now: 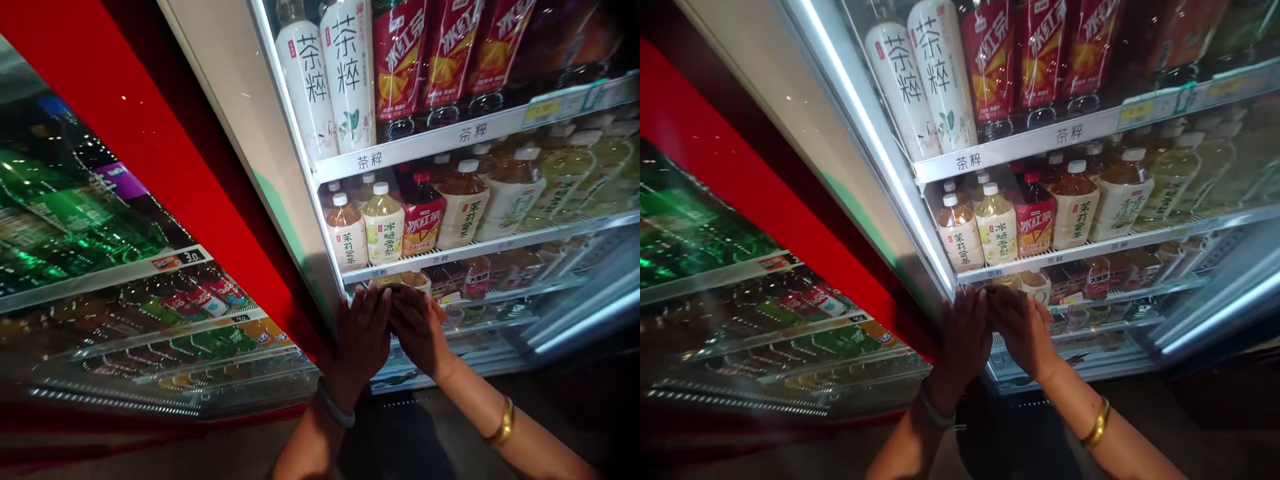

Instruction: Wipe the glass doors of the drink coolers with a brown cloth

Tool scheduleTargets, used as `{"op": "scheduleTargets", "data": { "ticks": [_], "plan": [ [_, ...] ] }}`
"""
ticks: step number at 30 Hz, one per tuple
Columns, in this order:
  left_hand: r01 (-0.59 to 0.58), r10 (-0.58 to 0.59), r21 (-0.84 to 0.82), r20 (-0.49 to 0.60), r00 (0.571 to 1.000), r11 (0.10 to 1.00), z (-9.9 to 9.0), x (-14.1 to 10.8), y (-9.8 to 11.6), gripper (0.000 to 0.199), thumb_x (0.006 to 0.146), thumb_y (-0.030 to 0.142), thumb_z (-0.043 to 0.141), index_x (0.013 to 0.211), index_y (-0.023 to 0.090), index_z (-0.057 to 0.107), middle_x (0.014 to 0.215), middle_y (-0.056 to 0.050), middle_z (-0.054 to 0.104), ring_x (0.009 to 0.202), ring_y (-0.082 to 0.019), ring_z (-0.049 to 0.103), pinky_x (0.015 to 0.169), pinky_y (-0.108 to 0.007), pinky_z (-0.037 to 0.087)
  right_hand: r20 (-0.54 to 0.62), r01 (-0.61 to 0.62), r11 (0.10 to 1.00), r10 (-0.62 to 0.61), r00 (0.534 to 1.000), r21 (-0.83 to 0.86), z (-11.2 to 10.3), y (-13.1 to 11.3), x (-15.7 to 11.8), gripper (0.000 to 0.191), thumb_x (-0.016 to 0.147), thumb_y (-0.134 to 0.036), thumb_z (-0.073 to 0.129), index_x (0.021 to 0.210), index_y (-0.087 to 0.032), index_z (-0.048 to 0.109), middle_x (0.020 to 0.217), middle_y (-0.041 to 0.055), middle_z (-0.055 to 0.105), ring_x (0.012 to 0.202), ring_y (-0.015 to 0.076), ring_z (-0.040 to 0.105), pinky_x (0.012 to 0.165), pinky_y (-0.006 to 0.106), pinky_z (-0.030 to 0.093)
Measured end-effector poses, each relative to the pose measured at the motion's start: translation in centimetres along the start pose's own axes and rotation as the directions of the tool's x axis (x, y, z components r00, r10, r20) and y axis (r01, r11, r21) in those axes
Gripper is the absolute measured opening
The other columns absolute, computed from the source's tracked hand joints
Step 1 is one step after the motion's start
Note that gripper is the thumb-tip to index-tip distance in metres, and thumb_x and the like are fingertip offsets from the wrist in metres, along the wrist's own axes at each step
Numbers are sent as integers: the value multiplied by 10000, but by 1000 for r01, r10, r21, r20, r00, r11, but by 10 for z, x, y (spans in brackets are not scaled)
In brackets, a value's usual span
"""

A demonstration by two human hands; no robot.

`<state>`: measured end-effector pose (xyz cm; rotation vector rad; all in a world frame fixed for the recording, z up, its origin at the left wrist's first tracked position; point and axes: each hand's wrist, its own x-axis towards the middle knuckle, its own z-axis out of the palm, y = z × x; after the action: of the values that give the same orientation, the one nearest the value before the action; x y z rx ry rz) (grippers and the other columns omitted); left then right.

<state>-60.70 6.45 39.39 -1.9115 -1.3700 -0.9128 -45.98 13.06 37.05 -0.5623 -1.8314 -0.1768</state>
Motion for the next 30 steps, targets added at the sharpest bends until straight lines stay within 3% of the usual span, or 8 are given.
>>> {"op": "scheduleTargets", "data": {
  "ticks": [5,8,12,15,18,22,26,30],
  "plan": [
    [31,-31,-15,-19,999,999,-4,7,6,749,1009,195,504,1695,128,212,1667,-151,457,1663,-243,157,1368,-501,55,-88,-224,970,233,969,94,2,-6,20,402,1023,-321,596,1421,-338,654,1356,75,718,1363,292,629,1308,603,345],
    [33,-32,33,-21,999,999,-11,11,7,776,999,156,499,1702,125,173,1691,-159,412,1663,-265,157,1364,-520,79,-85,-270,941,291,953,204,12,-20,21,476,1014,-289,613,1485,-355,598,1439,72,671,1418,287,586,1292,584,388],
    [18,-28,103,100,995,995,-17,5,2,749,1006,155,496,1699,149,210,1674,-141,458,1643,-259,258,1364,-486,90,21,-373,886,383,924,277,18,-29,-7,495,1037,-238,560,1518,-354,560,1452,70,663,1341,230,645,1198,472,522],
    [-30,13,94,174,985,995,-13,-2,-3,713,1026,198,496,1693,163,248,1647,-131,505,1600,-257,369,1366,-478,50,57,-464,847,466,883,258,23,-28,-21,498,1042,-255,560,1528,-365,548,1463,59,662,1367,230,627,1292,525,404],
    [-30,27,21,114,993,999,-5,-6,-6,722,1028,184,478,1699,150,214,1650,-134,501,1625,-257,314,1366,-477,5,-103,-524,829,549,830,198,33,-33,-17,534,1058,-304,543,1580,-389,471,1580,39,571,1523,261,479,1342,640,239],
    [0,2,-105,19,1000,995,-2,-8,-12,758,1001,94,429,1707,164,160,1696,-113,429,1668,-213,151,1368,-421,22,-302,-472,880,464,833,51,57,-46,-14,597,1077,-282,483,1647,-393,344,1682,33,445,1579,248,395,1346,632,228],
    [-39,76,-240,148,986,970,-14,-10,-23,800,981,70,395,1714,184,98,1738,-86,340,1662,-214,179,1368,-406,21,-302,-455,884,406,862,-110,72,-56,-30,621,1065,-262,505,1629,-468,343,1702,-16,410,1556,232,433,1339,587,287],
    [-5,103,-360,253,962,933,-22,-3,-25,809,1001,149,447,1717,206,75,1752,-120,288,1620,-307,313,1342,-494,225,-273,-532,827,478,835,-180,70,-63,-29,623,1067,-369,500,1655,-430,301,1712,-1,392,1579,219,394,1306,515,390]
  ]
}}
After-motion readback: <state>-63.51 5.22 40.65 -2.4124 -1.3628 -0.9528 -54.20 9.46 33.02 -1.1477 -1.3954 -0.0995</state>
